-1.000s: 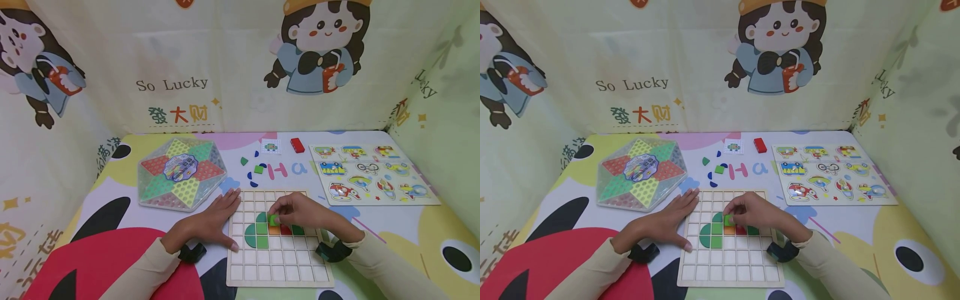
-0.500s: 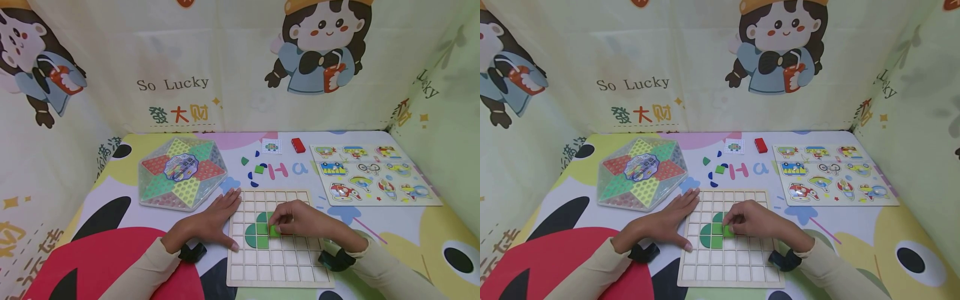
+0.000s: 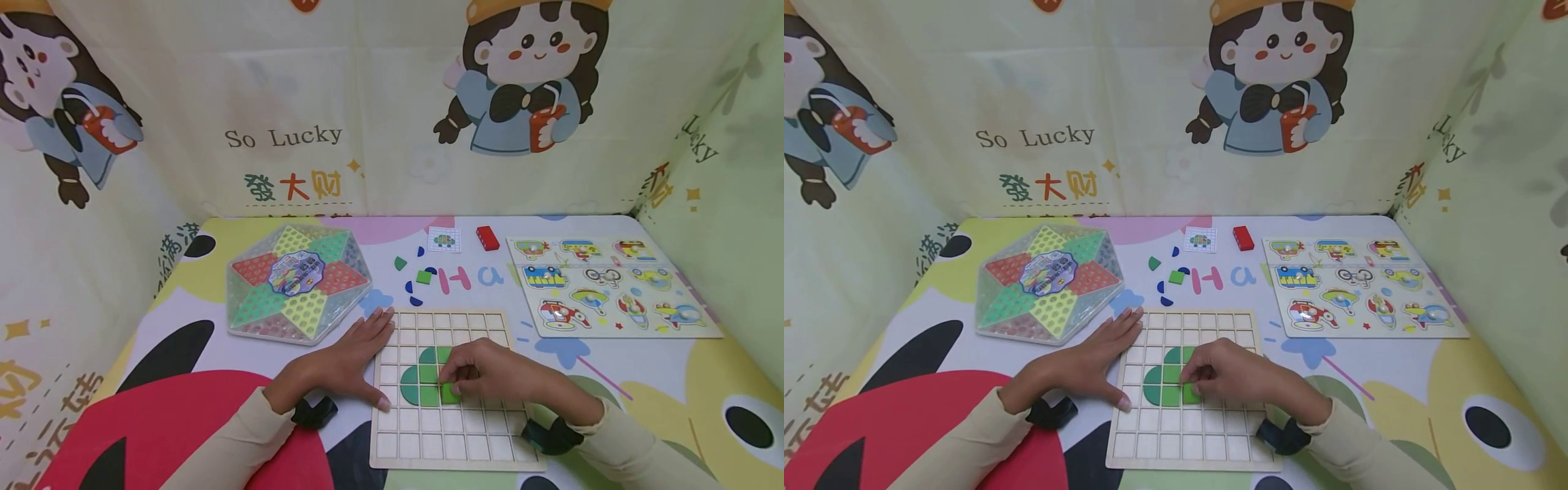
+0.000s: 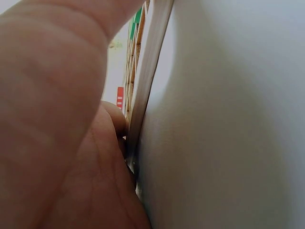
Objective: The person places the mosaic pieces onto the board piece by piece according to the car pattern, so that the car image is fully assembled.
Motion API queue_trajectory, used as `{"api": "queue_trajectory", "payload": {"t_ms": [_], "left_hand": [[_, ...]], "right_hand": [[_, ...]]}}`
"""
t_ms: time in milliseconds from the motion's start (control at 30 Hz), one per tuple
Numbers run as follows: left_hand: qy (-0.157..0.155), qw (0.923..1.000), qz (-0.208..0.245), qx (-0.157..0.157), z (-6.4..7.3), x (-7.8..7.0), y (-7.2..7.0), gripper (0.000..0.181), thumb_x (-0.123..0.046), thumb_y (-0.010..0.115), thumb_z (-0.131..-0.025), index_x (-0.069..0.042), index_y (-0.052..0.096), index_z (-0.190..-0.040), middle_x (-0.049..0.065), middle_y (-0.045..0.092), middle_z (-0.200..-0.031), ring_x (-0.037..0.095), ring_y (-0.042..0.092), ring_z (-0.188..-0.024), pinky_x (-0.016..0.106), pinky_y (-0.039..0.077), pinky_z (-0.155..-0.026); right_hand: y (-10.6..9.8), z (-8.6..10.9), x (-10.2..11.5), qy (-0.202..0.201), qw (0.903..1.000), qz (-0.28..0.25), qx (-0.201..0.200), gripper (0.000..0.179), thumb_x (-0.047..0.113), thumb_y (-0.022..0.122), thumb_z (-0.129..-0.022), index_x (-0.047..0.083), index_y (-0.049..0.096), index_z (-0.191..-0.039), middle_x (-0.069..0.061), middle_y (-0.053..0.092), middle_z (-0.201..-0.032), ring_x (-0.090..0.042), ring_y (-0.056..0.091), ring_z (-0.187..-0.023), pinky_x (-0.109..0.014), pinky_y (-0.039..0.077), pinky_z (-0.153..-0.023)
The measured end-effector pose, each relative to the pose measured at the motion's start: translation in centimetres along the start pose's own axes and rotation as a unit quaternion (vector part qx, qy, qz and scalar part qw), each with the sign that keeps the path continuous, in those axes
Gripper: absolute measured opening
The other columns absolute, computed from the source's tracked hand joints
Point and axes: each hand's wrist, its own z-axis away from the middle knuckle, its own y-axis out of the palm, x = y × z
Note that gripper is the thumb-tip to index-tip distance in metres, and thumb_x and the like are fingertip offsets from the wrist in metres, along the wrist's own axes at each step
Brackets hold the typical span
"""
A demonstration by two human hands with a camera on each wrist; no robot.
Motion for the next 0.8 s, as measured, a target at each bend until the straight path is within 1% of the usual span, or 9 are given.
{"api": "queue_trajectory", "payload": {"t_ms": [133, 267, 467, 633, 800], "left_hand": [[-0.002, 1.0000, -0.002, 0.001, 0.02, -0.06, -0.05, 0.121, -0.062, 0.075, -0.072, -0.007, 0.008, -0.156, 0.004, -0.008, -0.163, 0.021, -0.015, -0.146, 0.047, -0.004, -0.116], [0.000, 1.0000, -0.001, 0.001, 0.03, -0.06, -0.04, 0.121, -0.062, 0.075, -0.073, -0.006, 0.007, -0.156, 0.004, -0.008, -0.163, 0.021, -0.015, -0.146, 0.047, -0.004, -0.116], [-0.001, 1.0000, 0.001, 0.002, -0.01, 0.08, 0.08, 0.121, -0.063, 0.074, -0.073, -0.007, 0.007, -0.156, 0.003, -0.008, -0.163, 0.020, -0.015, -0.146, 0.046, -0.004, -0.116], [0.001, 1.0000, 0.001, 0.002, -0.04, 0.20, 0.09, 0.121, -0.064, 0.074, -0.073, -0.007, 0.007, -0.156, 0.003, -0.009, -0.163, 0.020, -0.015, -0.146, 0.047, -0.005, -0.116], [0.008, 1.0000, 0.003, -0.001, -0.04, 0.31, 0.15, 0.121, -0.064, 0.074, -0.073, -0.006, 0.008, -0.156, 0.004, -0.008, -0.163, 0.021, -0.015, -0.146, 0.049, -0.004, -0.116]], "right_hand": [[0.38, 0.03, 0.02, -0.002, 0.9999, 0.013, -0.003, 0.019, 0.004, 0.072, -0.087, 0.019, 0.075, -0.097, 0.012, 0.065, -0.088, -0.007, 0.059, -0.075, -0.025, 0.053, -0.070], [0.71, -0.07, -0.06, -0.007, 0.9993, 0.036, -0.007, 0.019, 0.004, 0.072, -0.087, 0.020, 0.074, -0.097, 0.013, 0.063, -0.088, -0.006, 0.057, -0.075, -0.024, 0.052, -0.068], [0.74, -0.16, 0.14, -0.005, 0.9977, 0.067, -0.007, 0.019, 0.004, 0.073, -0.086, 0.019, 0.074, -0.097, 0.014, 0.061, -0.088, -0.005, 0.055, -0.075, -0.022, 0.051, -0.067], [0.64, -0.14, 0.25, -0.004, 0.9972, 0.074, -0.010, 0.018, 0.005, 0.073, -0.086, 0.019, 0.074, -0.097, 0.013, 0.060, -0.088, -0.005, 0.054, -0.075, -0.023, 0.050, -0.067], [0.40, -0.23, 0.12, -0.007, 0.9973, 0.072, -0.017, 0.016, 0.008, 0.073, -0.088, 0.022, 0.073, -0.096, 0.014, 0.061, -0.087, -0.006, 0.055, -0.077, -0.023, 0.050, -0.068]]}}
